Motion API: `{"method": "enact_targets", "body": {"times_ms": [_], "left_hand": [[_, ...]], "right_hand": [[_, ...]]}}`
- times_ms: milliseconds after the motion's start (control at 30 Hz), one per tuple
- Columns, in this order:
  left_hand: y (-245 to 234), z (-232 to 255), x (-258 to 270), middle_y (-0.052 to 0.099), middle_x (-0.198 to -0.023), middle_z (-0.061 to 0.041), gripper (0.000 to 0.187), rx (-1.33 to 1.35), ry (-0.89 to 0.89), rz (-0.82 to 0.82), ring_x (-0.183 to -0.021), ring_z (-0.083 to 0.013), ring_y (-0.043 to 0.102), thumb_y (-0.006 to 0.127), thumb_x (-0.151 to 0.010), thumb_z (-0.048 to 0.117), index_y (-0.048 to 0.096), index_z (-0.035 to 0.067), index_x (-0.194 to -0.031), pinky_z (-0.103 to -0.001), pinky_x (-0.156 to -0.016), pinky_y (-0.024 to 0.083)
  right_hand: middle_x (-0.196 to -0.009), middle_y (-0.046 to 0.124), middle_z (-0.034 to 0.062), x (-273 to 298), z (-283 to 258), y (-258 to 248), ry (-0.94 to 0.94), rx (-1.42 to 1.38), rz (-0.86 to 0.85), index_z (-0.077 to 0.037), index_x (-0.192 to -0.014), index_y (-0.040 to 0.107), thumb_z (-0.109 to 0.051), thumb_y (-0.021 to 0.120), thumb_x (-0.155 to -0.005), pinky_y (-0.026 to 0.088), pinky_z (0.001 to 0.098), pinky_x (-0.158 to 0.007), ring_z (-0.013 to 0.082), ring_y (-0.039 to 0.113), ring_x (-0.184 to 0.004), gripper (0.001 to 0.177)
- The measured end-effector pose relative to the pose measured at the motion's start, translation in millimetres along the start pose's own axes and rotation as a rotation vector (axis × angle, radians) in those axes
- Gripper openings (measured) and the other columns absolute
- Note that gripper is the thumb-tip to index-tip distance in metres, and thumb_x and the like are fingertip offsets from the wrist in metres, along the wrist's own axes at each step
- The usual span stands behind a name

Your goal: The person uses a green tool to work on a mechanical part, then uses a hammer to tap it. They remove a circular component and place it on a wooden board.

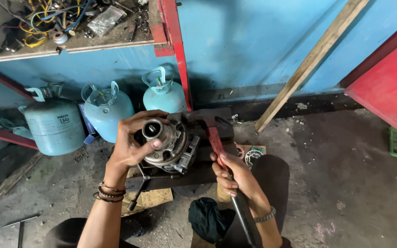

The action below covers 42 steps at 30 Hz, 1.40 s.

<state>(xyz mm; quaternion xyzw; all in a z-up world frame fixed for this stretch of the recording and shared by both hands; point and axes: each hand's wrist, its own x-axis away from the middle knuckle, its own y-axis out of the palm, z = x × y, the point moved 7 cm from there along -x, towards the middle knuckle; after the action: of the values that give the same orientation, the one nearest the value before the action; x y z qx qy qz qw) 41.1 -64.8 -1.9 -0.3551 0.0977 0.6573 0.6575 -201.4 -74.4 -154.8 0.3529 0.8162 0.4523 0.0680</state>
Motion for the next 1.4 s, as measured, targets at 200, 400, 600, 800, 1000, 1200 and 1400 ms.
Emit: {"method": "enact_targets", "body": {"times_ms": [200,400,600,800,1000,1200,1400], "left_hand": [[1,3,-1,0.075,-0.101,-0.023,0.041,0.024,0.059,-0.015,-0.103,-0.0430,0.073,0.076,-0.083,0.039,0.076,0.000,-0.094,-0.052,-0.091,0.055],[-1,-2,-2,0.074,-0.101,-0.020,0.042,0.026,0.110,-0.002,-0.102,-0.0397,0.074,0.078,-0.082,0.039,0.076,-0.002,-0.090,-0.047,-0.092,0.056],[2,2,-1,0.074,-0.101,-0.021,0.046,0.006,0.101,-0.014,-0.101,-0.0403,0.073,0.077,-0.083,0.043,0.077,-0.001,-0.095,-0.049,-0.092,0.055],[2,2,4,0.072,-0.104,-0.022,0.048,-0.043,0.087,-0.003,-0.105,-0.0429,0.071,0.075,-0.084,0.045,0.077,-0.002,-0.096,-0.052,-0.094,0.053],[24,39,17,0.055,-0.140,-0.027,0.076,-0.334,-0.215,0.128,-0.128,-0.0480,0.051,0.070,-0.074,0.060,0.067,0.004,-0.125,-0.064,-0.106,0.042],[31,55,23,0.060,-0.131,-0.031,0.069,-0.408,-0.311,0.248,-0.125,-0.0589,0.052,0.076,-0.081,0.047,0.064,0.000,-0.130,-0.071,-0.103,0.039],[33,61,14,0.057,-0.132,-0.033,0.101,-0.502,-0.595,0.359,-0.123,-0.0547,0.054,0.092,-0.061,0.052,0.056,0.000,-0.140,-0.069,-0.101,0.039]], "right_hand": [[-0.065,0.029,-0.0014,0,2,-8,0.054,-0.079,-0.020,-0.001,-0.115,0.045,-0.032,0.044,-0.109,0.036,0.0265,-0.018,0.0056,0.030,-0.030,0.031],[-0.064,0.029,-0.0014,1,3,-5,0.085,-0.138,-0.066,-0.002,-0.115,0.044,-0.031,0.044,-0.109,0.037,0.0274,-0.018,0.0056,0.031,-0.029,0.030],[-0.064,0.031,-0.0020,-4,6,-8,0.087,-0.125,-0.114,-0.001,-0.115,0.044,-0.031,0.044,-0.109,0.039,0.0277,-0.018,0.0045,0.033,-0.030,0.030],[-0.062,0.030,0.0005,-4,8,-7,0.067,-0.159,-0.168,-0.001,-0.116,0.042,-0.031,0.044,-0.109,0.041,0.0330,-0.018,0.0080,0.033,-0.028,0.031],[-0.065,0.046,0.0041,-17,-11,-16,-0.226,0.112,0.041,0.000,-0.114,0.049,-0.027,0.053,-0.105,0.037,0.0281,-0.023,0.0079,0.038,-0.032,0.030],[-0.073,0.060,0.0156,-41,-28,-16,-0.384,0.468,0.372,0.002,-0.110,0.051,-0.021,0.062,-0.100,0.046,0.0310,-0.023,0.0111,0.044,-0.029,0.028],[-0.062,0.055,0.0125,-52,-16,-7,-0.271,0.647,0.537,0.003,-0.104,0.059,-0.030,0.070,-0.095,0.050,0.0343,-0.027,0.0171,0.051,-0.033,0.036]]}}
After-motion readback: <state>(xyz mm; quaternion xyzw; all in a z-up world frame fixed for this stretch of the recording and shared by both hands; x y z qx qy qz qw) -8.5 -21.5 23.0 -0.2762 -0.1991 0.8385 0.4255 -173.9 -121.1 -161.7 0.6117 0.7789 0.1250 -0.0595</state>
